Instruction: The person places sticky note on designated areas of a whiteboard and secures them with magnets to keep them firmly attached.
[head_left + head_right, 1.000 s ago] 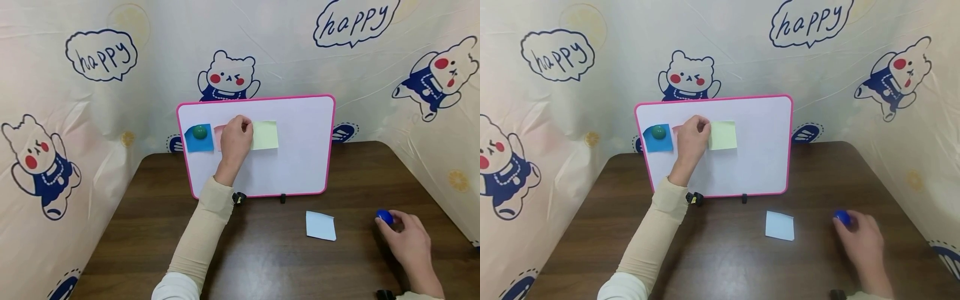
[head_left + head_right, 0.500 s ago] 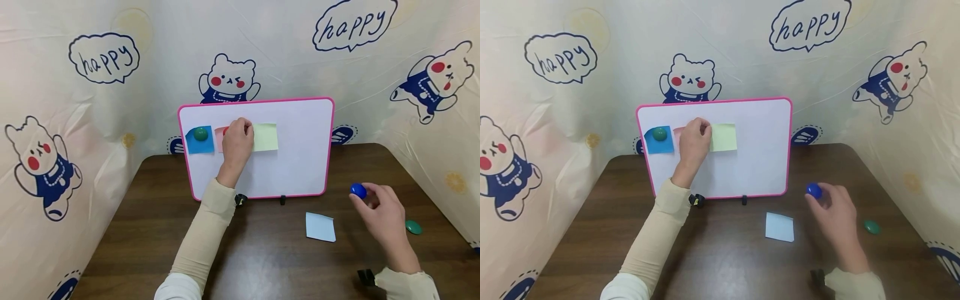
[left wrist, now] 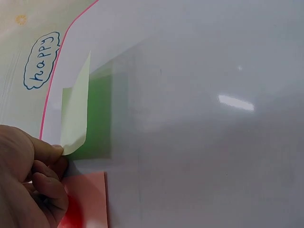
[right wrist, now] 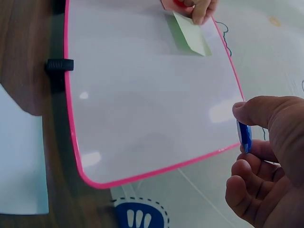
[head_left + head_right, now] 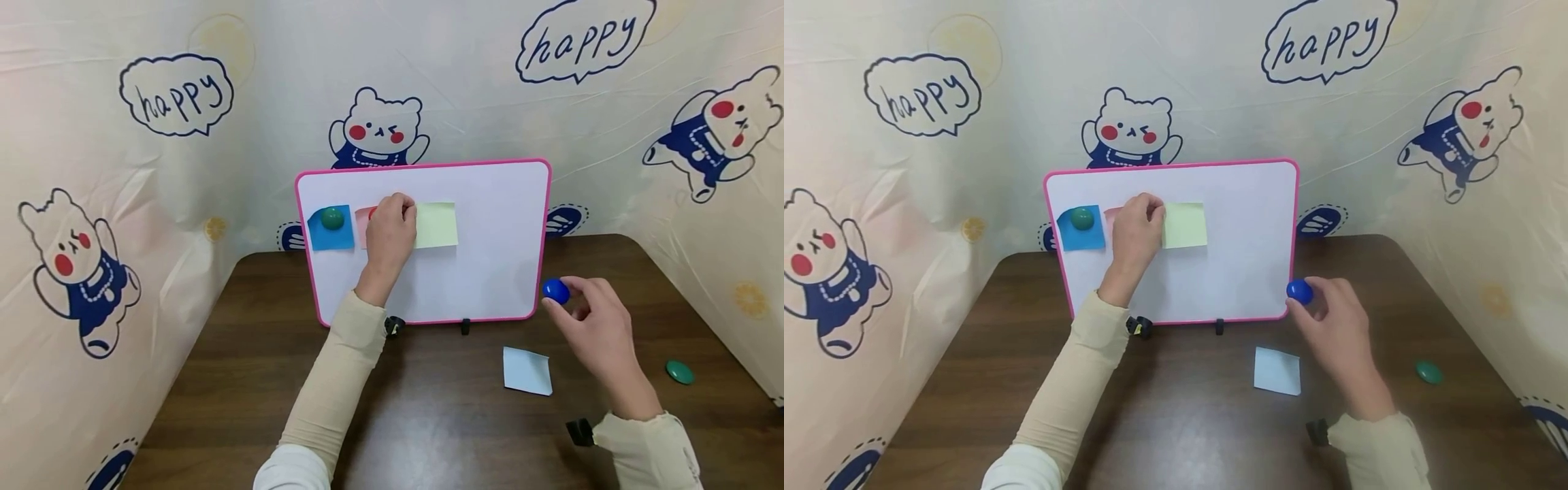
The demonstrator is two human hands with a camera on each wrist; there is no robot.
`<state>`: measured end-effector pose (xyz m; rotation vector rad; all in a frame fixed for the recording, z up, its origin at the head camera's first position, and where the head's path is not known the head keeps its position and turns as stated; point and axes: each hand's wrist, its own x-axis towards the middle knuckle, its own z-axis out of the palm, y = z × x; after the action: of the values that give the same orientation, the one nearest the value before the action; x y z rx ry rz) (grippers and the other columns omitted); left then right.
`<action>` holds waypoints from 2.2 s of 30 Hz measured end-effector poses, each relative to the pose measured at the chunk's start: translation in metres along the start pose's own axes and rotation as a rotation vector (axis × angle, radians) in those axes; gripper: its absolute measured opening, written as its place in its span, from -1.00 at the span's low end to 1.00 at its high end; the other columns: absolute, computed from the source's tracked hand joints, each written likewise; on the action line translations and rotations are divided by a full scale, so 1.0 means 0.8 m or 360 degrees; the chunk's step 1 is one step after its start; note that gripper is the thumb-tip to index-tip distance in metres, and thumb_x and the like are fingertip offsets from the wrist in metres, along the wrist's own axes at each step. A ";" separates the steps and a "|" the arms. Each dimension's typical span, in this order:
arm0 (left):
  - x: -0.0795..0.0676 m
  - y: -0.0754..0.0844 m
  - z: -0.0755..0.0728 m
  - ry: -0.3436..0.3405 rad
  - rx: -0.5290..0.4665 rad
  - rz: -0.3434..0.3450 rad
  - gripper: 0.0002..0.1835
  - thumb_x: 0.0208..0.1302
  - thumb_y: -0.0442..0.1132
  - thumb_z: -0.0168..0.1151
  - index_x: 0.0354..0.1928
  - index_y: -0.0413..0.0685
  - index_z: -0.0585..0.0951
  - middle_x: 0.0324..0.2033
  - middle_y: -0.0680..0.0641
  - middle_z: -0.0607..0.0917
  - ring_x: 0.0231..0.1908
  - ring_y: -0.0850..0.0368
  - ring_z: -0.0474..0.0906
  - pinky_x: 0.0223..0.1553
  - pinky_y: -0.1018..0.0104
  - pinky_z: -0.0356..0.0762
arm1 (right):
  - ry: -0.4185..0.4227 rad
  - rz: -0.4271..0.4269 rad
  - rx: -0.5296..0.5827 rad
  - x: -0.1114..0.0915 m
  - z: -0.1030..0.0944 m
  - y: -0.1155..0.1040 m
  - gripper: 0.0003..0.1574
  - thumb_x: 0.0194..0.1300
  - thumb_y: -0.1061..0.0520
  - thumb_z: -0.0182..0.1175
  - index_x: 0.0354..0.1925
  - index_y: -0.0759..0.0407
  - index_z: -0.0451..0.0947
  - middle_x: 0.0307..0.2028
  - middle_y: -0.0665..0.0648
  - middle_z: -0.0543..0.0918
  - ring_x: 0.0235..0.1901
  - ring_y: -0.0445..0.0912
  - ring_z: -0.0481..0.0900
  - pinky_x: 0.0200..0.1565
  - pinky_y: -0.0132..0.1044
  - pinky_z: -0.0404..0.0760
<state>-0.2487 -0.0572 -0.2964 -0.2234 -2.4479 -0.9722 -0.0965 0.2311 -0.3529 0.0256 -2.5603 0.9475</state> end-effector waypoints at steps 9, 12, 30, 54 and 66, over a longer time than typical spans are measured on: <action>0.004 0.002 0.001 0.0012 0.0062 0.0021 -0.80 0.47 -0.17 0.23 -0.05 -0.14 0.68 -0.20 -0.07 0.69 -0.24 0.09 0.55 -0.12 0.29 0.58 | 0.0022 -0.0107 0.0030 0.014 0.010 -0.016 -0.45 0.29 0.08 0.42 0.14 0.31 0.54 -0.08 0.23 0.48 -0.35 -0.01 0.44 -0.42 -0.47 0.48; 0.004 0.004 0.000 0.0003 0.0080 0.0018 -0.80 0.47 -0.17 0.23 -0.05 -0.15 0.67 -0.20 -0.08 0.69 -0.25 0.08 0.55 -0.13 0.29 0.58 | 0.0031 -0.0127 0.0057 0.019 0.014 -0.021 -0.43 0.28 0.08 0.43 0.15 0.31 0.53 -0.07 0.23 0.48 -0.35 -0.02 0.44 -0.43 -0.47 0.50; 0.003 0.005 0.003 0.0051 0.0071 0.0046 -0.86 0.45 -0.21 0.24 -0.11 -0.13 0.64 -0.29 -0.07 0.65 -0.31 0.08 0.53 -0.24 0.31 0.55 | 0.0215 -0.0346 0.0182 0.051 0.039 -0.054 -0.45 0.21 0.18 0.47 0.11 0.34 0.56 -0.15 0.22 0.49 -0.44 -0.09 0.39 -0.43 -0.58 0.39; 0.000 0.003 0.002 0.0057 0.0125 -0.0006 -0.84 0.45 -0.18 0.25 -0.12 -0.12 0.66 -0.29 -0.05 0.67 -0.32 0.10 0.54 -0.23 0.31 0.57 | 0.0255 -0.0498 0.0181 0.102 0.102 -0.117 -0.40 0.29 0.03 0.42 0.19 0.28 0.52 -0.07 0.21 0.49 -0.39 -0.01 0.47 -0.33 -0.15 0.64; -0.001 0.005 0.000 0.0026 0.0164 -0.0029 -0.82 0.45 -0.16 0.25 -0.09 -0.12 0.66 -0.27 -0.05 0.67 -0.30 0.12 0.57 -0.21 0.34 0.59 | 0.0341 -0.0547 0.0174 0.130 0.134 -0.126 -0.39 0.28 0.09 0.43 0.19 0.36 0.52 -0.08 0.28 0.48 -0.42 0.00 0.44 -0.37 -0.16 0.55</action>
<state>-0.2469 -0.0543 -0.2942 -0.1579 -2.4807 -0.8495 -0.2155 0.0989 -0.3243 0.3633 -2.2125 0.9001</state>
